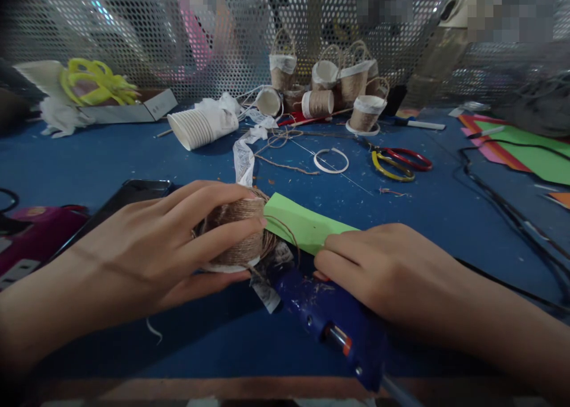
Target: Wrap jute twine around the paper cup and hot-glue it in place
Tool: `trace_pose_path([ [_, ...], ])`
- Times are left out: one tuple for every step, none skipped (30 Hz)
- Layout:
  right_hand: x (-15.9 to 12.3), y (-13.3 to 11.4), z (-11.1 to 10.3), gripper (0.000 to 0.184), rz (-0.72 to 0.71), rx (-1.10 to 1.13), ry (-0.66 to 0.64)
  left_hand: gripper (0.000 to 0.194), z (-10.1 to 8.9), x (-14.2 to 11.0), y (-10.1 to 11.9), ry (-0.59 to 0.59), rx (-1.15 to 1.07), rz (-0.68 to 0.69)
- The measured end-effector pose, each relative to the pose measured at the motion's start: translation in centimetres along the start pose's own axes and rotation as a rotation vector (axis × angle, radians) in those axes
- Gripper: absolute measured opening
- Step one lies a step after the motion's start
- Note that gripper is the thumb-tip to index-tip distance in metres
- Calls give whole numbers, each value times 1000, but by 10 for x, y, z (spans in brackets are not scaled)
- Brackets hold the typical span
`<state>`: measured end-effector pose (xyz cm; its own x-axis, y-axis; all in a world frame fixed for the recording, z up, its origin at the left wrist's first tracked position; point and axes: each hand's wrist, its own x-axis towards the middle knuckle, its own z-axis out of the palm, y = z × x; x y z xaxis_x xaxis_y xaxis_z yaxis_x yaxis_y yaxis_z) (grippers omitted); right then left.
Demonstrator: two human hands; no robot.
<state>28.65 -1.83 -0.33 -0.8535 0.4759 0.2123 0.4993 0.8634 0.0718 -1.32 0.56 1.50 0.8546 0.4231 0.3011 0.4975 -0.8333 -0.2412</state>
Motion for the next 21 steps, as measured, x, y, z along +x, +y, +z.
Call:
trace_pose_path([
  [0, 0, 0, 44, -1, 0, 9, 33, -1, 0, 0, -16, -3, -5],
  [0, 0, 0, 45, 2, -1, 17, 33, -1, 0, 1, -23, -5, -5],
  [0, 0, 0, 45, 4, 0, 15, 33, -1, 0, 1, -20, -5, -4],
  [-1, 0, 1, 45, 7, 0, 14, 32, -1, 0, 1, -13, -5, -1],
  [-2, 0, 2, 45, 10, 2, 13, 32, -1, 0, 1, -9, -5, 0],
  [-3, 0, 2, 44, 17, 6, 10, 33, -1, 0, 1, -1, -6, 5],
  [-4, -1, 3, 44, 22, 12, 14, 33, 0, 1, 1, 8, -4, 8],
  [-5, -1, 3, 44, 30, 17, 14, 32, 0, 1, 1, 12, -2, 9],
  [-5, -1, 4, 44, 37, 22, 17, 32, 0, 1, 1, 13, -2, 7],
  [-5, -1, 4, 44, 42, 23, 14, 31, 0, 1, 1, 16, -1, 7],
  [-5, -1, 4, 44, 44, 21, 6, 31, 1, 1, 0, 21, 1, 6],
  [-5, -1, 5, 44, 44, 16, 4, 31, 1, 0, 0, 19, 3, 5],
  [-5, -1, 5, 43, 43, 11, 7, 32, 1, 0, 0, 13, 4, 2],
  [-4, -1, 5, 43, 40, 8, 9, 33, 1, 0, 0, 14, 5, 7],
  [-4, 0, 5, 42, 37, 8, 11, 34, 1, 0, 0, 17, 8, 9],
  [-4, 0, 5, 42, 34, 8, 7, 34, 2, 0, -1, 24, 7, 14],
  [-3, 0, 4, 41, 32, 6, 4, 34, 1, 0, -1, 28, 3, 15],
  [-3, 0, 3, 41, 32, 5, 0, 34, 1, 0, -1, 28, -1, 14],
  [-3, 0, 3, 40, 31, 4, -10, 34, 1, 1, -1, 26, -5, 12],
  [-3, 0, 2, 38, 33, 3, -23, 34, 0, 1, -1, 20, -7, 10],
  [-3, 0, 1, 37, 33, 3, -39, 34, 0, 1, -1, 12, -5, 9],
])
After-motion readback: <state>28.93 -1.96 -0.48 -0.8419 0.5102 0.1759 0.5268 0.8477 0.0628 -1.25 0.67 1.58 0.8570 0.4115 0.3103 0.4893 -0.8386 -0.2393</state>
